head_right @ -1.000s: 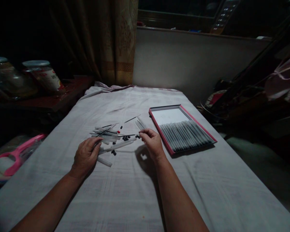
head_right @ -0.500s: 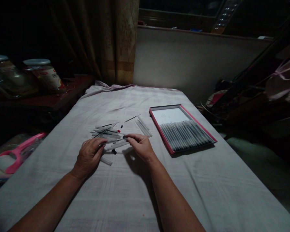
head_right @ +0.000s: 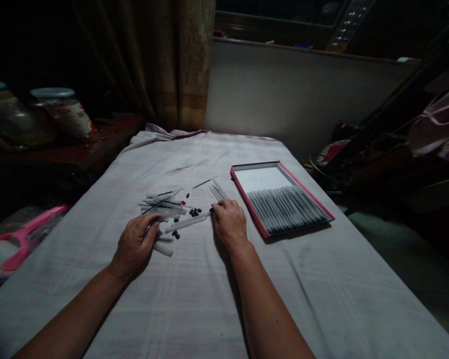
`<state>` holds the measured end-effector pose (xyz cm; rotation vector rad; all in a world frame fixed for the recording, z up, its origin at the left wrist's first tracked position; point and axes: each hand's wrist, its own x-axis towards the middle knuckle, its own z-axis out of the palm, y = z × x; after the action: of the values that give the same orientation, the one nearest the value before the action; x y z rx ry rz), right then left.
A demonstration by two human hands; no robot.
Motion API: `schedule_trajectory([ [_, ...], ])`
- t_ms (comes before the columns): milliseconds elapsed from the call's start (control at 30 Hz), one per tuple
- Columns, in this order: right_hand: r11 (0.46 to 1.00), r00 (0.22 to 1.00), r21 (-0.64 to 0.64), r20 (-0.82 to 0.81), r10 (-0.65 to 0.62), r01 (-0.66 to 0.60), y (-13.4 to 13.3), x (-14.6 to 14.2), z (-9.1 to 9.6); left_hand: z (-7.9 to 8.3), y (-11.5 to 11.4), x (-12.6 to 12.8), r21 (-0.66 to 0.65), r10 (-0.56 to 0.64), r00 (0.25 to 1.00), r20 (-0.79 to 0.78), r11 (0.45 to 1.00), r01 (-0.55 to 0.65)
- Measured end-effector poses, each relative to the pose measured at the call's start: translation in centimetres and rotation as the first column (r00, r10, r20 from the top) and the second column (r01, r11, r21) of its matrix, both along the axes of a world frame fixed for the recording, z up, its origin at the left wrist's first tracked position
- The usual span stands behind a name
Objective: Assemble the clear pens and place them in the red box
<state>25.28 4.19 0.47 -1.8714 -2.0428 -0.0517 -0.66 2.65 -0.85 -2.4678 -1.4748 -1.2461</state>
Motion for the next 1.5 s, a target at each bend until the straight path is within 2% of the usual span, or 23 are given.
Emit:
schedule_trajectory([
  [133, 0.998, 0.996, -0.036, 0.084, -0.043, 0.046, 0.1, -0.7, -0.1, 0.0, 0.0, 0.0, 0.013, -0.014, 1.000, 0.000, 1.000, 0.014],
  [267, 0.998, 0.996, -0.011, 0.063, -0.061, 0.062, 0.1, -0.4, -0.6, -0.2, 0.0, -0.1, 0.003, -0.030, 1.000, -0.005, 1.000, 0.030],
  [333, 0.997, 0.998, 0.039, -0.014, -0.065, 0.066, 0.0, -0.2, -0.7, -0.3, 0.0, -0.2, 0.003, -0.039, 0.999, -0.002, 0.999, 0.039],
  [433, 0.996, 0.955, 0.086, -0.295, -0.008, 0.035, -0.4, -0.5, -0.7, -0.2, 0.0, -0.1, 0.000, -0.062, 0.998, -0.004, 0.998, 0.062],
  [500, 0.994, 0.843, 0.093, -0.531, 0.091, -0.048, -0.8, -1.3, -0.7, -0.1, -0.1, 0.0, -0.012, -0.078, 0.997, -0.015, 0.997, 0.078],
  [567, 0.987, 0.674, 0.087, -0.722, 0.155, -0.134, -1.3, -2.4, -0.7, -0.1, -0.2, 0.0, -0.016, -0.091, 0.996, -0.023, 0.996, 0.090],
  [633, 0.981, 0.515, 0.045, -0.846, 0.137, -0.187, -1.8, -3.4, -0.8, 0.0, -0.2, 0.0, -0.013, -0.099, 0.995, -0.020, 0.995, 0.099],
  [700, 0.974, 0.387, -0.016, -0.919, 0.075, -0.227, -2.4, -4.2, -0.9, 0.0, -0.3, 0.0, -0.008, -0.108, 0.994, -0.015, 0.994, 0.108],
  [800, 0.964, 0.287, -0.067, -0.958, 0.009, -0.256, -2.9, -4.7, -0.9, 0.0, -0.4, 0.0, 0.004, -0.122, 0.992, -0.025, 0.993, 0.122],
  [1100, 0.970, 0.280, -0.010, -0.958, 0.060, -0.243, -2.8, -4.9, -1.3, 0.0, -0.6, 0.1, 0.009, -0.151, 0.987, -0.056, 0.988, 0.152],
  [1400, 0.969, 0.427, 0.090, -0.885, 0.184, -0.230, -3.0, -4.7, -1.5, -0.1, -0.7, 0.1, 0.004, -0.161, 0.983, -0.089, 0.987, 0.162],
  [1500, 0.975, 0.449, 0.071, -0.879, 0.161, -0.212, -3.0, -4.6, -1.5, -0.1, -0.7, 0.1, -0.013, -0.165, 0.982, -0.088, 0.986, 0.164],
])
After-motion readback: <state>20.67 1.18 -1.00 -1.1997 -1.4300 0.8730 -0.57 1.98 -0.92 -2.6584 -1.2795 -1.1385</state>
